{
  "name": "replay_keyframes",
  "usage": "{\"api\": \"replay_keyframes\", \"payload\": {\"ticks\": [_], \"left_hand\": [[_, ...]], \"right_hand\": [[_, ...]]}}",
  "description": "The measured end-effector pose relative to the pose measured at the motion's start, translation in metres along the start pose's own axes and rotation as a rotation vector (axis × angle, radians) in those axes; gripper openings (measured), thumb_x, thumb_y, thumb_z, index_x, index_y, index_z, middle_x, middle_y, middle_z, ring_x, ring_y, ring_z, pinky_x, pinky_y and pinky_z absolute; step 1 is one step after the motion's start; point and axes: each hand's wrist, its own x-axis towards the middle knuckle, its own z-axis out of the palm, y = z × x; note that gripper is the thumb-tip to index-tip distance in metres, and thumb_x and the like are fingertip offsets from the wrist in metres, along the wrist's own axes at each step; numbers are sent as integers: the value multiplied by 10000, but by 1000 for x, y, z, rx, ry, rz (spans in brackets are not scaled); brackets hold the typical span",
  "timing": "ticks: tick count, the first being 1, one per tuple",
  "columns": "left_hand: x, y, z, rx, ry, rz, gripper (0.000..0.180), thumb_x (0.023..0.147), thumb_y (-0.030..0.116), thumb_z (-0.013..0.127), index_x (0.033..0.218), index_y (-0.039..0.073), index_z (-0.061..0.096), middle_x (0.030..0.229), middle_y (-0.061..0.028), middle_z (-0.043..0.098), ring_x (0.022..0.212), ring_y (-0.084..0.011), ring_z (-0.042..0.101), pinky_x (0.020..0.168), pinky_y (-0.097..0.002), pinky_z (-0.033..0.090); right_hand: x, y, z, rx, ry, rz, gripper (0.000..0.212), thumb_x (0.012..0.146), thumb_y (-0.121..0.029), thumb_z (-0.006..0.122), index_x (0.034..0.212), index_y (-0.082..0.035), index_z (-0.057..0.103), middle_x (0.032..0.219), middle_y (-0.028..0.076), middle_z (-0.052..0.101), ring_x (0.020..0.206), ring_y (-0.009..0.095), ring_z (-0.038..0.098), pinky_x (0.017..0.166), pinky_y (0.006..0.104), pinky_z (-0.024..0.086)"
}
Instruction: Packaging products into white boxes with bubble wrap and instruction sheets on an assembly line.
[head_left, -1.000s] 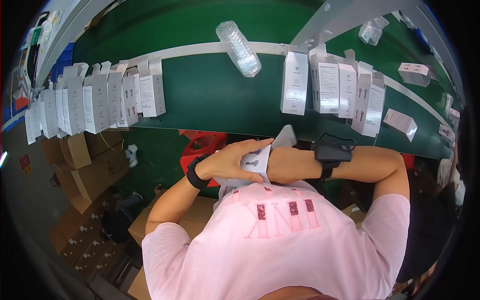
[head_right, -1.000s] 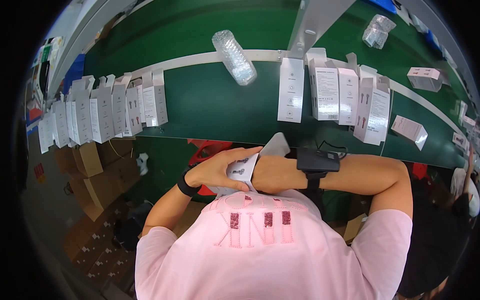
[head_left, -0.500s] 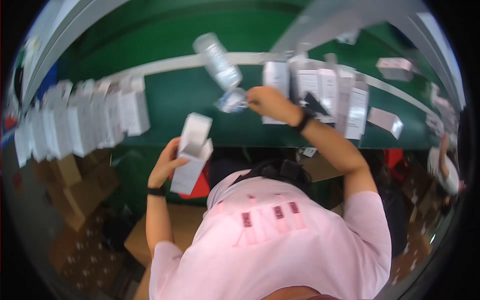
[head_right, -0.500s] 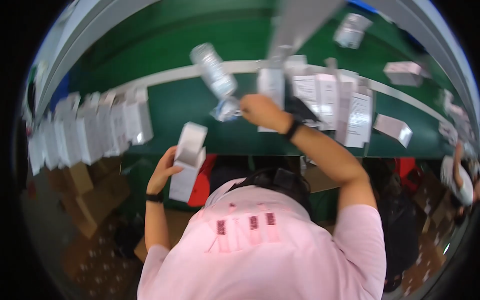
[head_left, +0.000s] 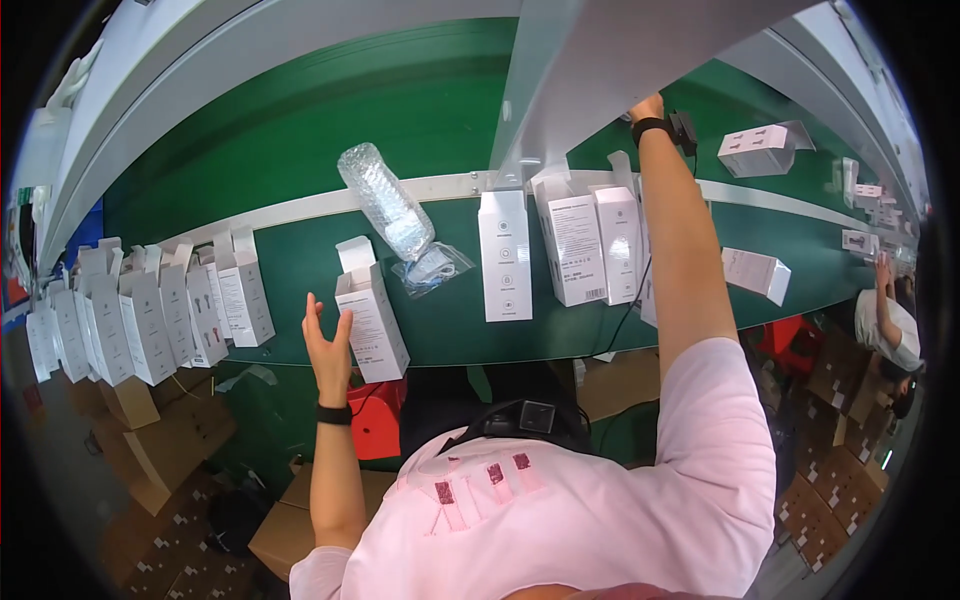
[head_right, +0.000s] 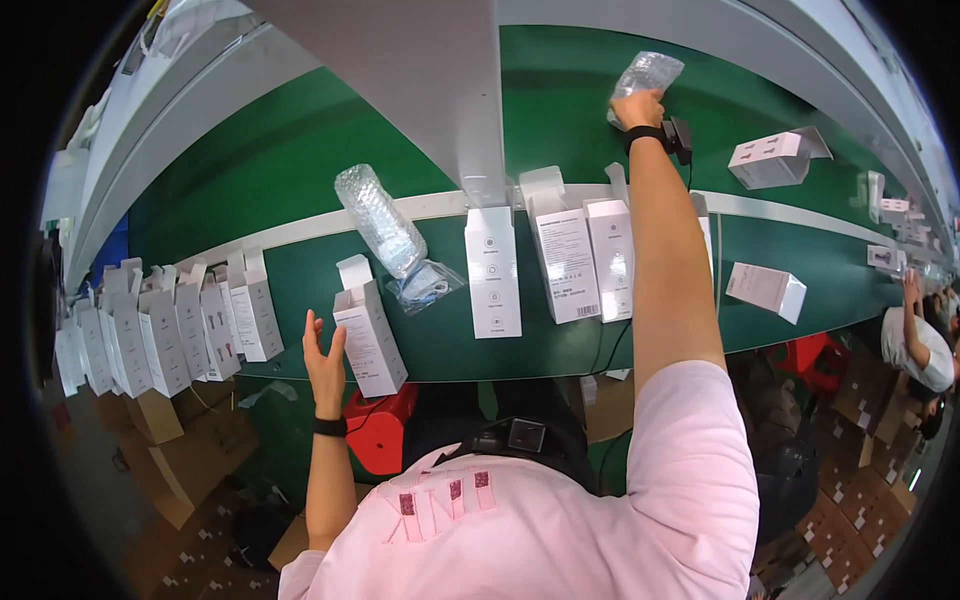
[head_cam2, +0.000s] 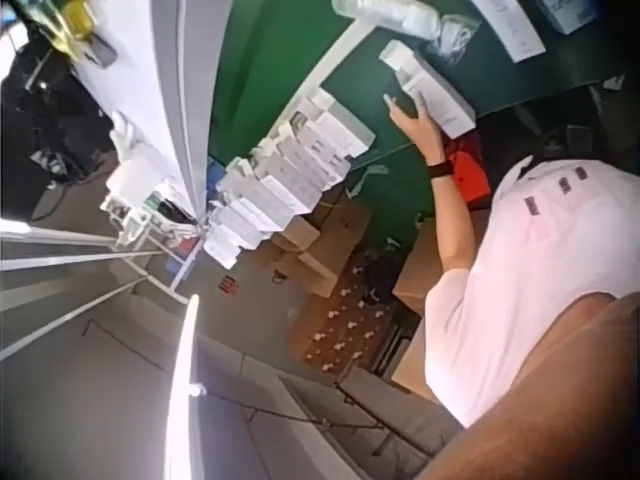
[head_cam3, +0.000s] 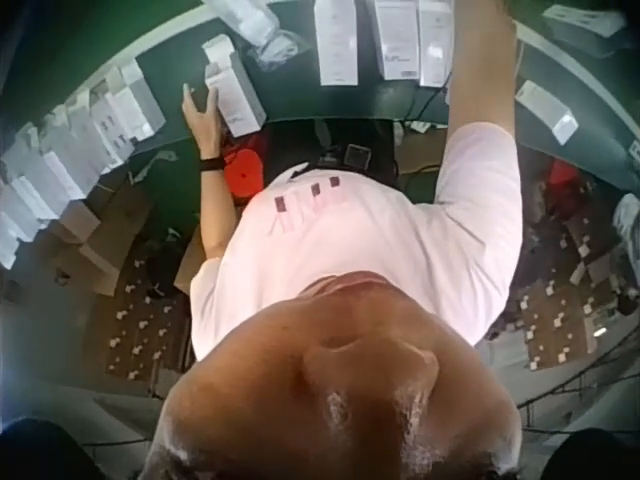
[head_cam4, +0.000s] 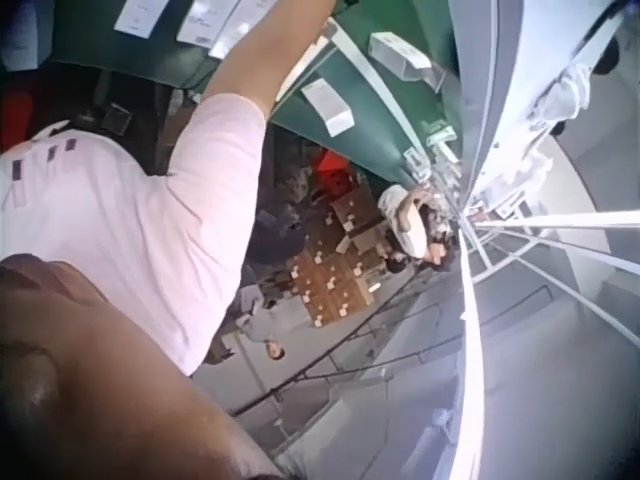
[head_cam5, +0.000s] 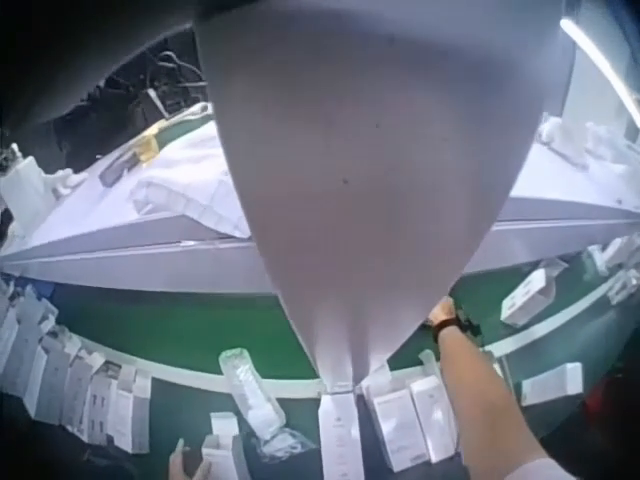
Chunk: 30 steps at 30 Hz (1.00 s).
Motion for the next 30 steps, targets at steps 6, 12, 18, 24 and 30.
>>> {"api": "replay_keyframes", "payload": {"ticks": [6,12,18,24,30], "left_hand": [[-52,101,1,-101,-39,404,623,815,135,737,1361,2,468,1294,-155,534,1227,-308,497,1041,-393,372],[-83,223,34,-180,-340,1076,863,707,310,832,1404,12,421,1370,-199,485,1281,-394,441,1087,-513,306],[-75,284,21,59,-549,1269,782,594,177,833,1321,83,561,1024,-152,651,980,-335,609,899,-436,464],[-96,234,-9,-182,-335,1188,600,575,99,796,1154,35,652,913,-115,658,820,-288,628,708,-365,515],[-129,173,-13,-642,-695,526,507,703,229,823,1101,-31,647,909,-169,667,798,-295,659,735,-350,522]], "right_hand": [[-71,-33,-115,581,-486,79,494,784,-327,683,1073,66,605,965,138,648,727,224,659,609,321,576],[-251,-57,-268,529,-738,-154,452,823,-228,603,1174,58,590,879,52,647,733,135,622,575,274,533],[-369,-79,-310,420,-917,-405,422,867,-208,593,1218,26,596,1026,57,642,908,107,591,805,249,484],[-416,-66,-267,978,-735,-462,989,817,-692,576,1442,36,336,1312,193,526,1106,213,563,956,341,432],[-477,-84,-184,1277,-895,-523,995,664,-260,866,1452,-2,318,1240,202,585,1136,275,590,1022,406,427]]}}
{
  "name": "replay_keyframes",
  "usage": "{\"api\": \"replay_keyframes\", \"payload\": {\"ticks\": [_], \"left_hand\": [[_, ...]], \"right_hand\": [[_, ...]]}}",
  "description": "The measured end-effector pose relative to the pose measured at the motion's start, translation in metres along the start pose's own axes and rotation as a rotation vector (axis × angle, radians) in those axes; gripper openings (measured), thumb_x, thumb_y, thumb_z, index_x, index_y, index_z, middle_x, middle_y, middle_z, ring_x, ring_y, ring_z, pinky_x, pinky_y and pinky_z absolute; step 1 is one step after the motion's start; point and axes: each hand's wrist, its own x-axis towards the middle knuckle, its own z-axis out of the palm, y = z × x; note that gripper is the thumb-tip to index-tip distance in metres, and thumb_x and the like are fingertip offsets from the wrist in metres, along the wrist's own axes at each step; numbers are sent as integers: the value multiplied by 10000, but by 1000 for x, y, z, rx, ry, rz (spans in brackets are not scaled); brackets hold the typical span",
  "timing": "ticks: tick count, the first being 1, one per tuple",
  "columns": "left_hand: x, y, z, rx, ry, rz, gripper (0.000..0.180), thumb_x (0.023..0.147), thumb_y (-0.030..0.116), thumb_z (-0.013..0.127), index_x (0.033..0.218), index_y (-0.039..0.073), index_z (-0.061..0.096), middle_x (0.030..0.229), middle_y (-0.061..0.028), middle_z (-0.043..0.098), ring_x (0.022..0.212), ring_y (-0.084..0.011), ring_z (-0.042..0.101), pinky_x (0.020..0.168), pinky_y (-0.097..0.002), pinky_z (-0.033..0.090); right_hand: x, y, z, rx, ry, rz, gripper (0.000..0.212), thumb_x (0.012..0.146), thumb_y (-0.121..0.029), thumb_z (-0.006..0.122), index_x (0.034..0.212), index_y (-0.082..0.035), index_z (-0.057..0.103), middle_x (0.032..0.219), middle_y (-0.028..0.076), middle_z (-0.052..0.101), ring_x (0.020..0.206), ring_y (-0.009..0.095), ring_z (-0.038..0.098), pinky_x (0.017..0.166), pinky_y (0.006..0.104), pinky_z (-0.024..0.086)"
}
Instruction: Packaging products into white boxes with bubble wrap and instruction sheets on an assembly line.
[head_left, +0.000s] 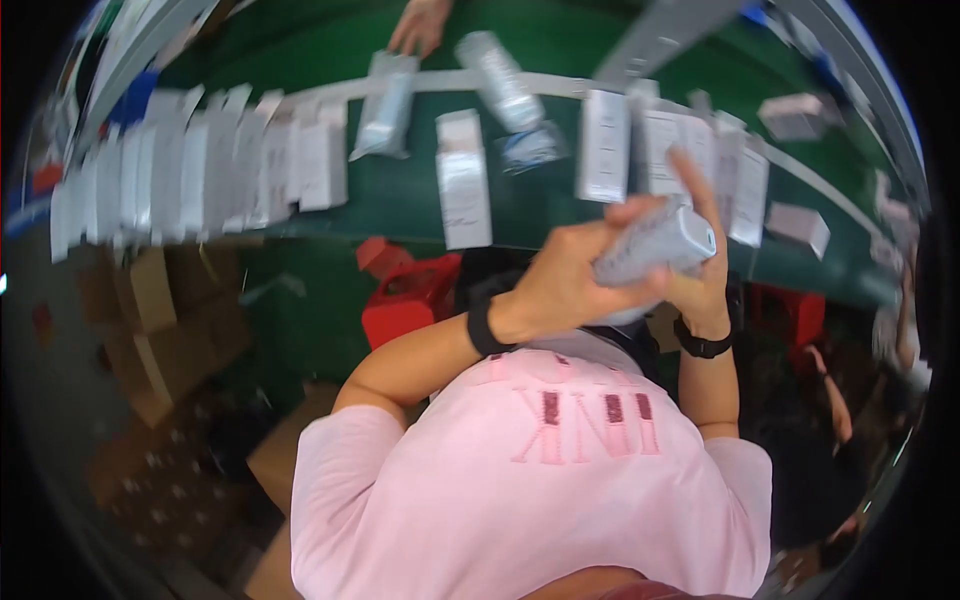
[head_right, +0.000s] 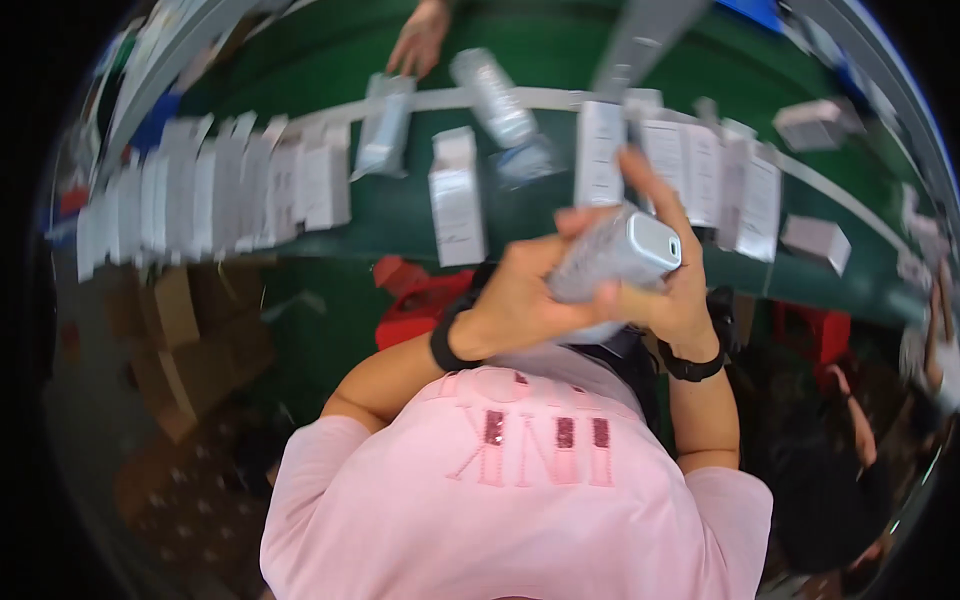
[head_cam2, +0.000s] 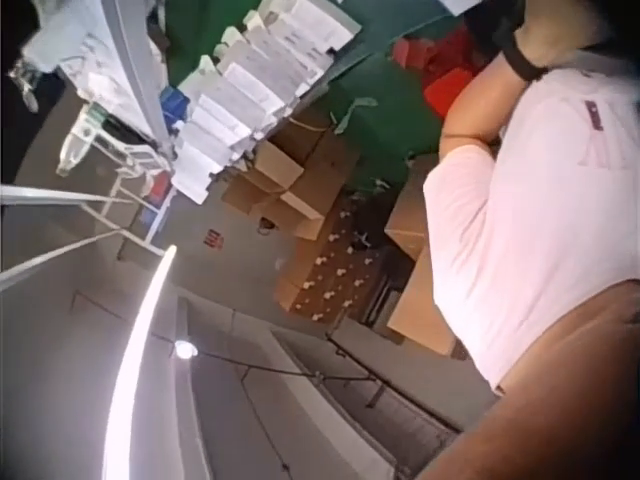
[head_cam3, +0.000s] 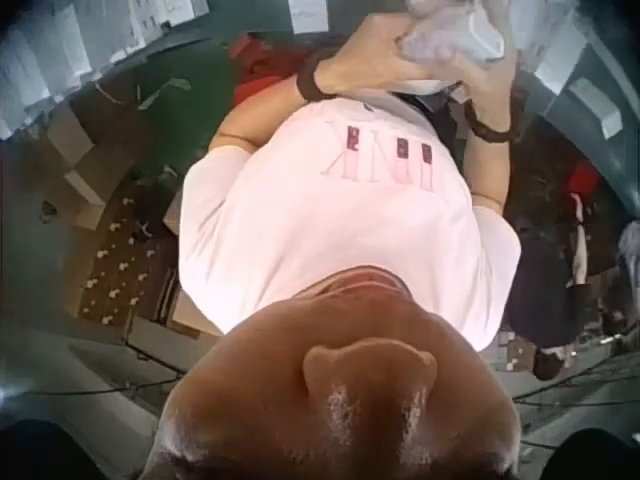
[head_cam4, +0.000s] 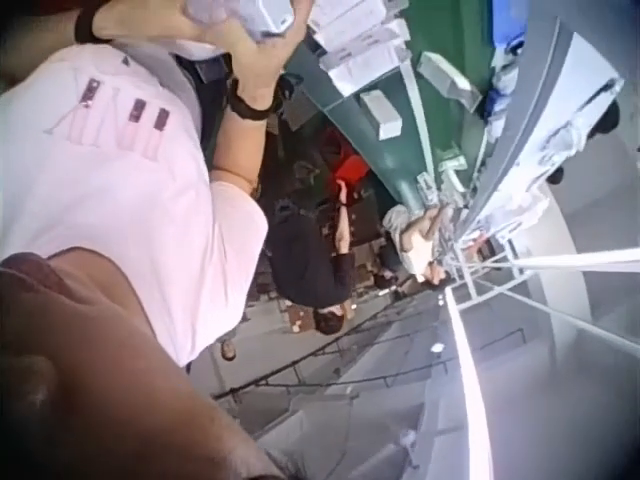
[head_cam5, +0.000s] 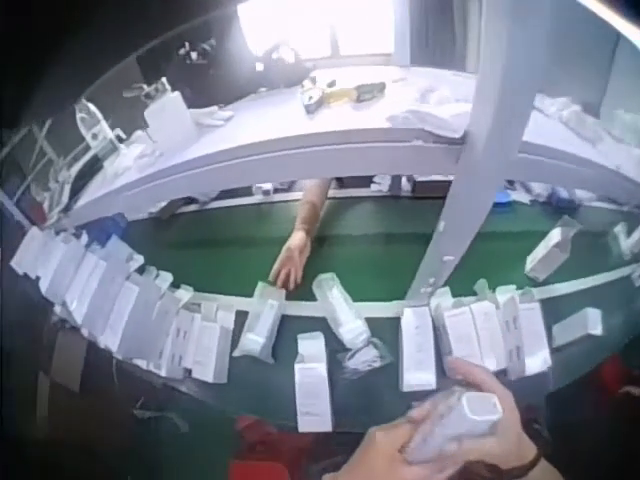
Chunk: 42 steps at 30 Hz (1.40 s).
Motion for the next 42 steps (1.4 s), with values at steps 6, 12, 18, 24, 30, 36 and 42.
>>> {"api": "replay_keyframes", "payload": {"ticks": [6,12,18,24,30,36,42], "left_hand": [[-7,-67,-109,647,327,-209,785,724,473,801,1236,-66,549,1219,-265,561,1138,-392,547,972,-435,439],[6,-191,-146,876,764,-637,1037,702,660,729,1347,-92,425,1194,-290,555,1107,-421,550,952,-468,442],[-2,-233,-170,543,637,-545,804,730,592,741,1258,12,564,1207,-253,532,1140,-393,515,973,-453,420],[-20,-209,-157,691,470,-415,548,784,438,762,1094,31,566,1150,-246,548,1083,-356,528,918,-416,436],[-32,-162,-160,-352,544,-540,449,921,325,656,1218,8,542,1068,-113,663,908,-175,645,790,-284,504],[-41,-98,-174,-892,272,-703,364,947,308,577,1165,18,610,1021,-76,681,938,-171,659,818,-314,513],[-17,-48,-147,-249,395,-334,392,1018,252,405,1170,-55,596,977,-116,681,910,-266,651,826,-327,481]], "right_hand": [[34,27,11,-53,180,193,761,723,-10,696,1423,0,394,918,92,622,914,203,618,1042,454,423],[65,1,36,-181,-203,-128,1030,624,-27,638,1523,15,138,931,97,627,902,181,609,1056,405,385],[63,0,65,217,-137,-181,957,723,-164,738,1505,-22,204,1003,138,573,844,233,627,856,417,530],[61,7,62,886,-108,55,500,809,-213,745,1200,-75,466,1078,170,467,784,283,612,683,468,572],[62,27,70,1019,-166,154,450,818,-219,736,1142,-67,463,1094,191,486,808,272,609,689,468,604],[64,19,83,755,-201,90,705,803,-218,755,1368,-57,366,1114,269,575,812,251,622,696,441,601],[87,-25,59,304,45,59,491,898,-234,647,1326,-99,448,891,100,566,787,220,590,743,414,564]]}}
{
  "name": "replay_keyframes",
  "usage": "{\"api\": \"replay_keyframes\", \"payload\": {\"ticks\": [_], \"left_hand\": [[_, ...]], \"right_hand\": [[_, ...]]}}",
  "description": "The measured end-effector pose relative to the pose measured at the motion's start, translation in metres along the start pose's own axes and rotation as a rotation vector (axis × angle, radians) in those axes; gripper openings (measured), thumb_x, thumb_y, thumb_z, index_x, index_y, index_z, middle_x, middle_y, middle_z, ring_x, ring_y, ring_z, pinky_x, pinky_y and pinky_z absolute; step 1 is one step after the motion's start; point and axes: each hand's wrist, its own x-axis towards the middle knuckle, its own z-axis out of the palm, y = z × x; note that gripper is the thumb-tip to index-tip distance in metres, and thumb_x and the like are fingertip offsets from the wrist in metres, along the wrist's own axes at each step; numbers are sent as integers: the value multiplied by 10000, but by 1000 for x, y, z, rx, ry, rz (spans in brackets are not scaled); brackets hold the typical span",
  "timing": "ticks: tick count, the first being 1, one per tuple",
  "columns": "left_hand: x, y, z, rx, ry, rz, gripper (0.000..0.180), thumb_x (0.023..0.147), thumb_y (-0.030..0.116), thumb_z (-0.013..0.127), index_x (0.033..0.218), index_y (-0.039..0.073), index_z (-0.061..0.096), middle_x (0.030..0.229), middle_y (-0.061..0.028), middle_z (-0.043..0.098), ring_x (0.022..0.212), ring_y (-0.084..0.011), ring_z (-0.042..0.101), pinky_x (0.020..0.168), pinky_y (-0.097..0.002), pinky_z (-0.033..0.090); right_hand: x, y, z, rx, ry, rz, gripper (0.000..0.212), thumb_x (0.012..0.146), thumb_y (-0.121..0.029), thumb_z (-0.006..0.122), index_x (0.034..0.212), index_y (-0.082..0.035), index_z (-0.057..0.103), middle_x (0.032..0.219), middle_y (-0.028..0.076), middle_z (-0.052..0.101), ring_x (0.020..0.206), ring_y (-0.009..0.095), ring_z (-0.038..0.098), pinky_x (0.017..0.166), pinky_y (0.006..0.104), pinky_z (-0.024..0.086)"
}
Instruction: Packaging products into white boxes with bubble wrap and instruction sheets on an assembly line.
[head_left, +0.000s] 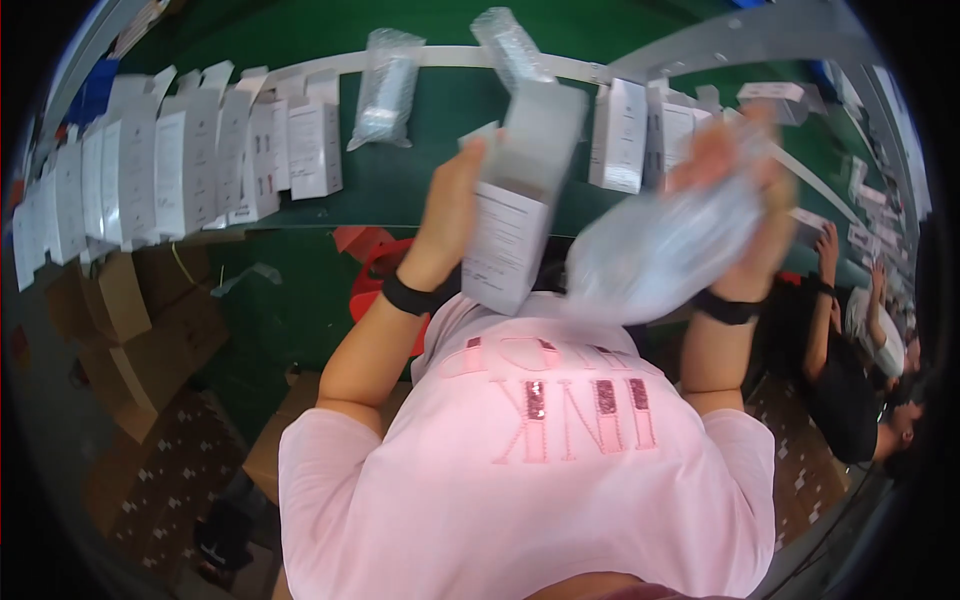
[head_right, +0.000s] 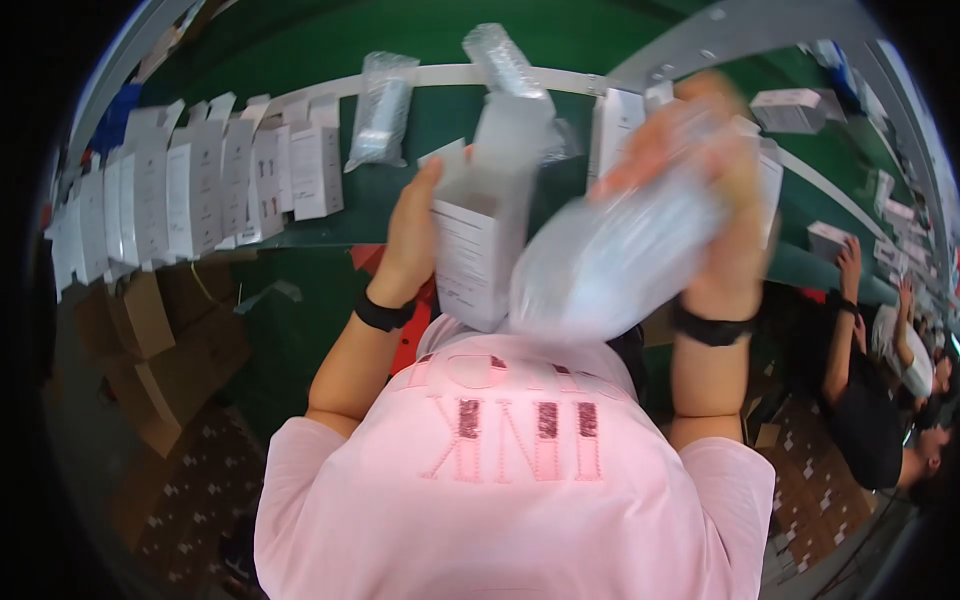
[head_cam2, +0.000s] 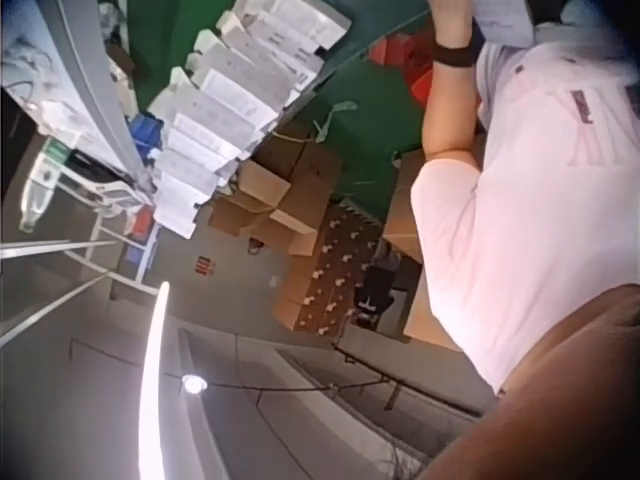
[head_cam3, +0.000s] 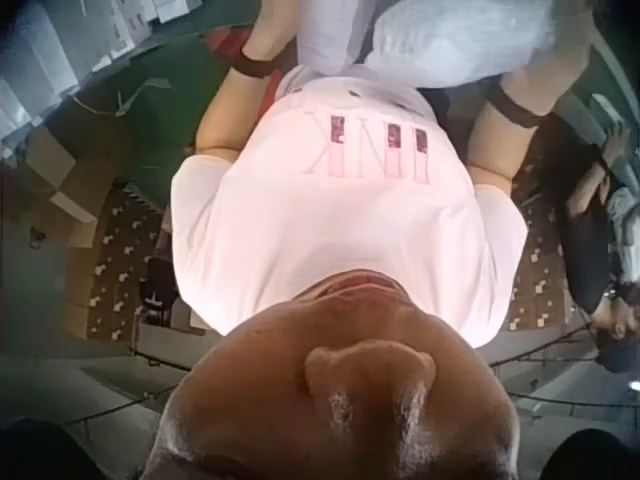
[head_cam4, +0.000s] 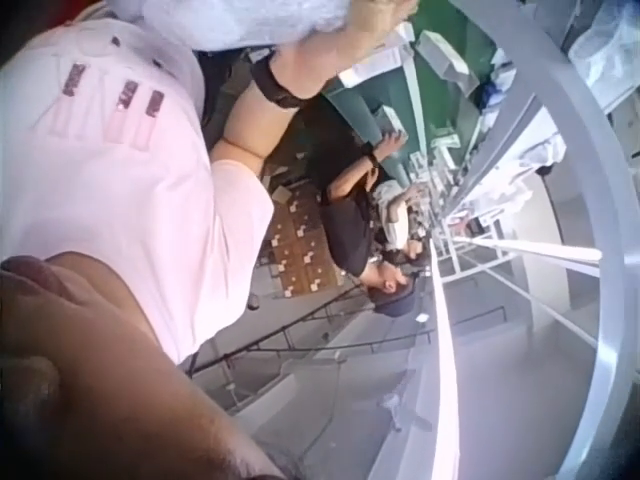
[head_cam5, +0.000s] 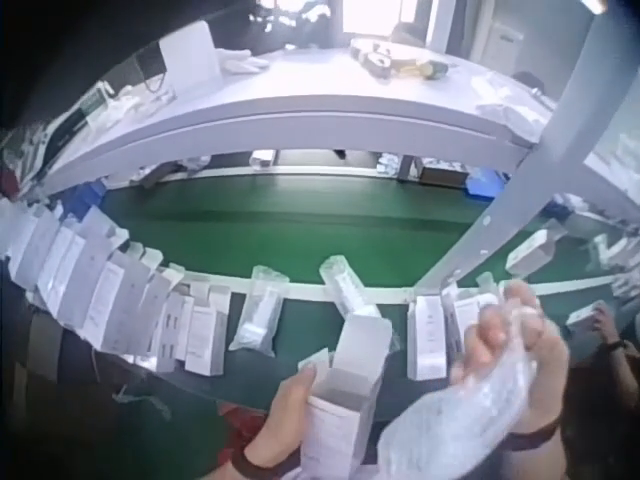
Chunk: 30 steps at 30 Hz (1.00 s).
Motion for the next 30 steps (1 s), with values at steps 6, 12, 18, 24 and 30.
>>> {"api": "replay_keyframes", "payload": {"ticks": [6,12,18,24,30], "left_hand": [[-27,12,21,677,28,707,316,1003,137,408,1174,-83,557,1026,-244,619,836,-397,549,785,-428,444],[-38,17,5,804,131,695,244,942,14,475,1159,-77,539,1050,-248,585,875,-380,535,770,-437,444],[-46,34,-13,699,153,567,346,965,85,399,1212,-123,524,1066,-255,589,872,-375,543,826,-414,447],[-60,27,-41,501,5,429,442,971,128,338,1291,-138,487,1153,-278,581,1038,-369,573,916,-413,439],[-75,2,-125,2,566,78,514,1008,207,253,1339,-113,482,1303,-181,570,1177,-269,570,1027,-357,416]], "right_hand": [[51,-25,34,-109,192,-346,381,996,-327,500,1225,-23,481,1108,129,536,1096,257,524,1045,450,397],[53,29,45,-602,42,-97,262,993,-224,535,1155,-28,600,1008,-31,607,875,17,507,761,187,401],[47,37,66,-1467,-548,-46,343,942,-70,511,1277,3,530,1138,168,582,1016,285,586,902,337,462],[19,88,81,-1218,-893,287,403,704,82,509,1086,37,630,891,212,611,785,378,609,721,391,516],[77,102,-43,-1467,169,390,311,892,-248,644,1052,17,677,946,195,699,863,292,679,751,372,530]]}}
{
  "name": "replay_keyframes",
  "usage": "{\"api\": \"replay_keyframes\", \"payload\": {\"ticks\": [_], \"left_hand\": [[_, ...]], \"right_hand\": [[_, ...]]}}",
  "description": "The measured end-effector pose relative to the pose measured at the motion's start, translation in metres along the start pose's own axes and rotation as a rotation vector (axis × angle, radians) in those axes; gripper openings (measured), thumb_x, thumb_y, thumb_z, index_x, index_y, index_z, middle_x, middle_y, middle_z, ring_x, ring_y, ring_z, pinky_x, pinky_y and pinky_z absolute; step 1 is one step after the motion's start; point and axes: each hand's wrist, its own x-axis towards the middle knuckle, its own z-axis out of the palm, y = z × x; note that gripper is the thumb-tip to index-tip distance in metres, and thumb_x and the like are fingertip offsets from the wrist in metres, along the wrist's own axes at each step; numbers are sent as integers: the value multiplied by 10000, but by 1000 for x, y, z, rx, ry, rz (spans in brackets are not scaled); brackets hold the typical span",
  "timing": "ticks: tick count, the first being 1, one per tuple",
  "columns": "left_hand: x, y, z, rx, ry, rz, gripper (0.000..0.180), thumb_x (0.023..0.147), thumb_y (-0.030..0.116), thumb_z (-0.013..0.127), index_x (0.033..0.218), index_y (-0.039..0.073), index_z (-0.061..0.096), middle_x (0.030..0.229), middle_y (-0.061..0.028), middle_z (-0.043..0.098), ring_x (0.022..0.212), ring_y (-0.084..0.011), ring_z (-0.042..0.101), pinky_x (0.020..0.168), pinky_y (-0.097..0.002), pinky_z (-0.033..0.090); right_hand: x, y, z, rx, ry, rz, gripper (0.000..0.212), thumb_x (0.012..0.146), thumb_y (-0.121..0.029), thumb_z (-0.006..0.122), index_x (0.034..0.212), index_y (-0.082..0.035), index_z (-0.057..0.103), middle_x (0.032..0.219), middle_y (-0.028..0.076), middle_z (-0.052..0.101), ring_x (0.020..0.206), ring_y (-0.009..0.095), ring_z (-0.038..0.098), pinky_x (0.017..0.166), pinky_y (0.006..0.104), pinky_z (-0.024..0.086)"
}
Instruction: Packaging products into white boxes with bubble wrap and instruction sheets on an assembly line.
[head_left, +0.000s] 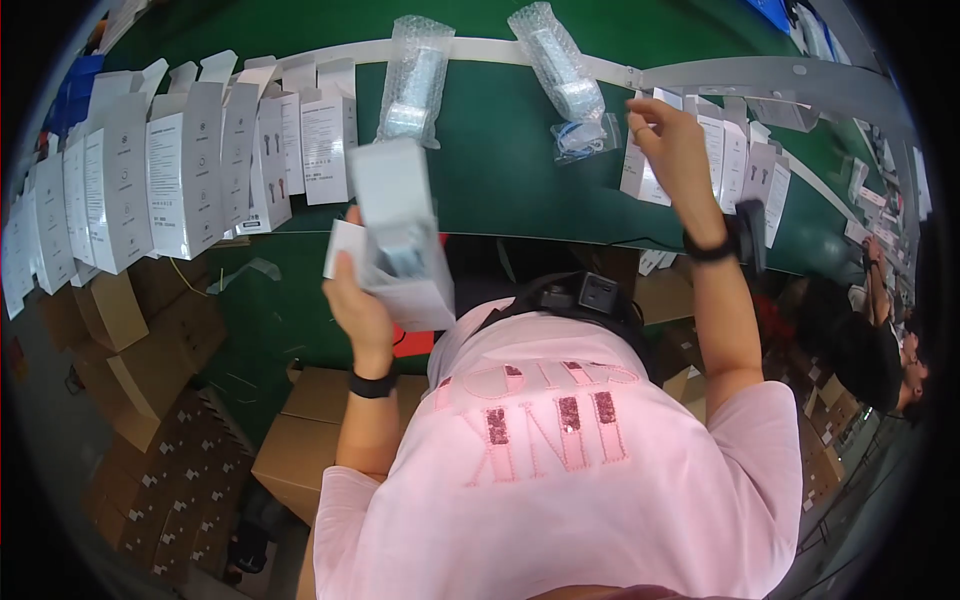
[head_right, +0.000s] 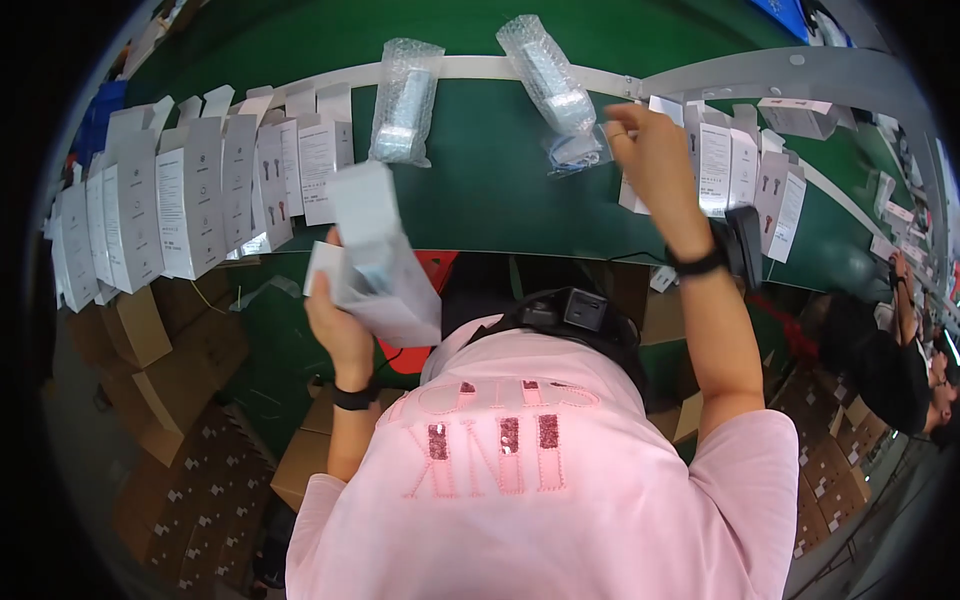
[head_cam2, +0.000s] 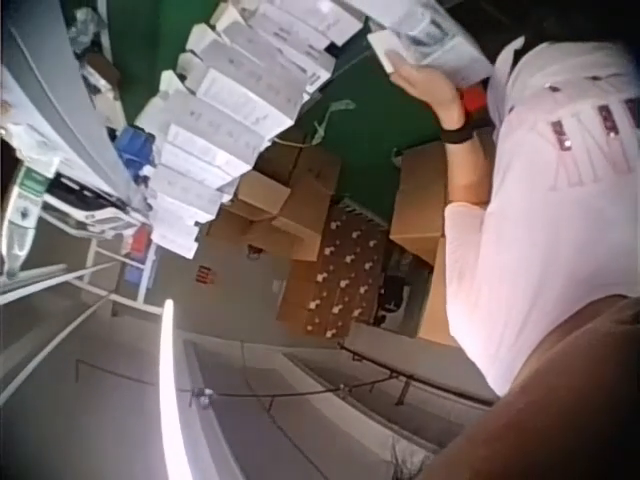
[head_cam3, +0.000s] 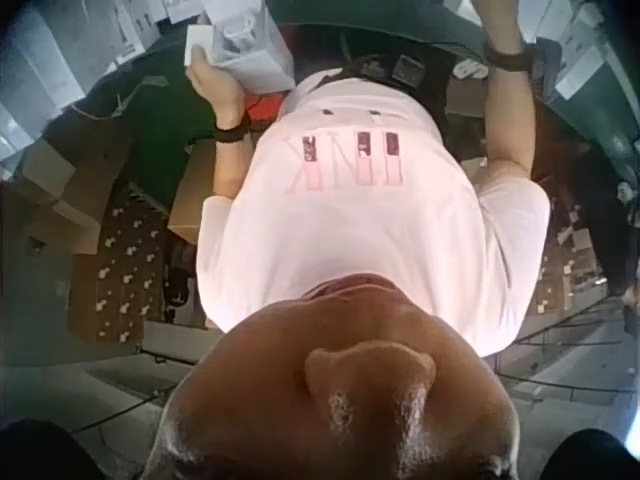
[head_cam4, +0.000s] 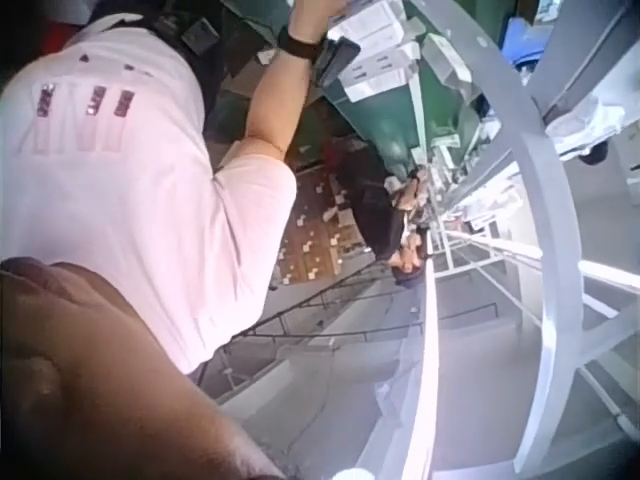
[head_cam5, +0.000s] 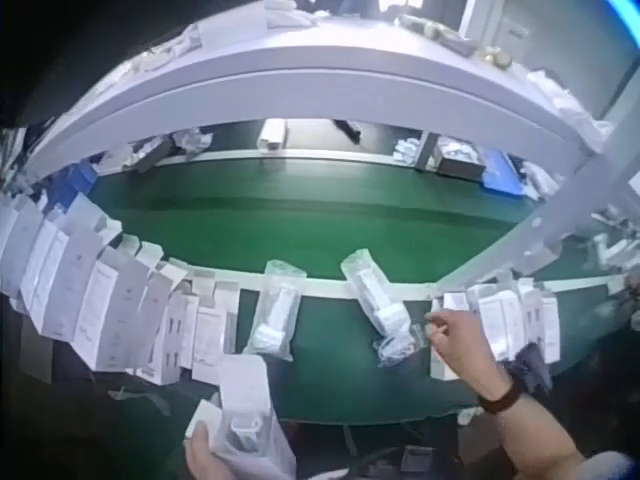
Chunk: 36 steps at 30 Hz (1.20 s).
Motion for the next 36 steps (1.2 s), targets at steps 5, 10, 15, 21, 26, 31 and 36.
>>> {"api": "replay_keyframes", "payload": {"ticks": [5,10,15,21,26,31,36], "left_hand": [[27,26,27,-56,-63,-56,507,1023,221,241,1347,-80,490,1268,-157,587,1146,-228,576,995,-327,421],[31,30,70,-120,-280,-123,510,1061,315,271,1318,-37,534,1177,-117,623,1035,-172,595,917,-290,444],[13,49,106,-219,-495,-215,602,1051,452,295,1310,-34,537,1116,-103,639,945,-132,602,840,-264,470],[-9,87,134,-129,-1014,-288,690,1014,552,357,1318,-46,517,1062,-81,639,930,-87,575,814,-226,449],[-11,66,134,-213,-1105,-595,611,994,480,493,1299,-50,484,1119,-110,618,999,-108,574,852,-231,451],[-7,54,123,-265,-1181,-235,624,850,201,743,1336,-1,407,1321,-157,512,1206,-209,516,995,-330,432],[13,61,101,-142,-1236,24,739,752,128,819,1390,55,454,1378,-143,489,1243,-261,513,1030,-393,419]], "right_hand": [[19,66,118,-319,202,26,581,747,-411,765,973,107,629,992,251,628,902,388,640,806,445,527],[5,110,131,-356,240,-129,232,888,-202,596,935,21,637,881,202,618,830,384,616,708,436,497],[-76,-51,-70,865,269,-116,134,916,-68,631,1008,15,682,913,51,674,832,101,616,780,248,495],[-76,-137,-115,342,-456,13,139,813,-37,692,924,-5,615,805,24,640,721,89,595,622,239,465],[-83,-131,-84,-56,-595,-223,79,726,4,653,768,54,607,685,129,625,590,221,612,585,308,481],[-82,-126,-98,-352,-861,-295,151,736,16,622,877,39,668,943,169,684,813,239,670,715,309,504],[-115,-92,-140,277,121,-153,538,824,-127,646,1330,4,521,1249,80,604,1116,173,577,912,318,469]]}}
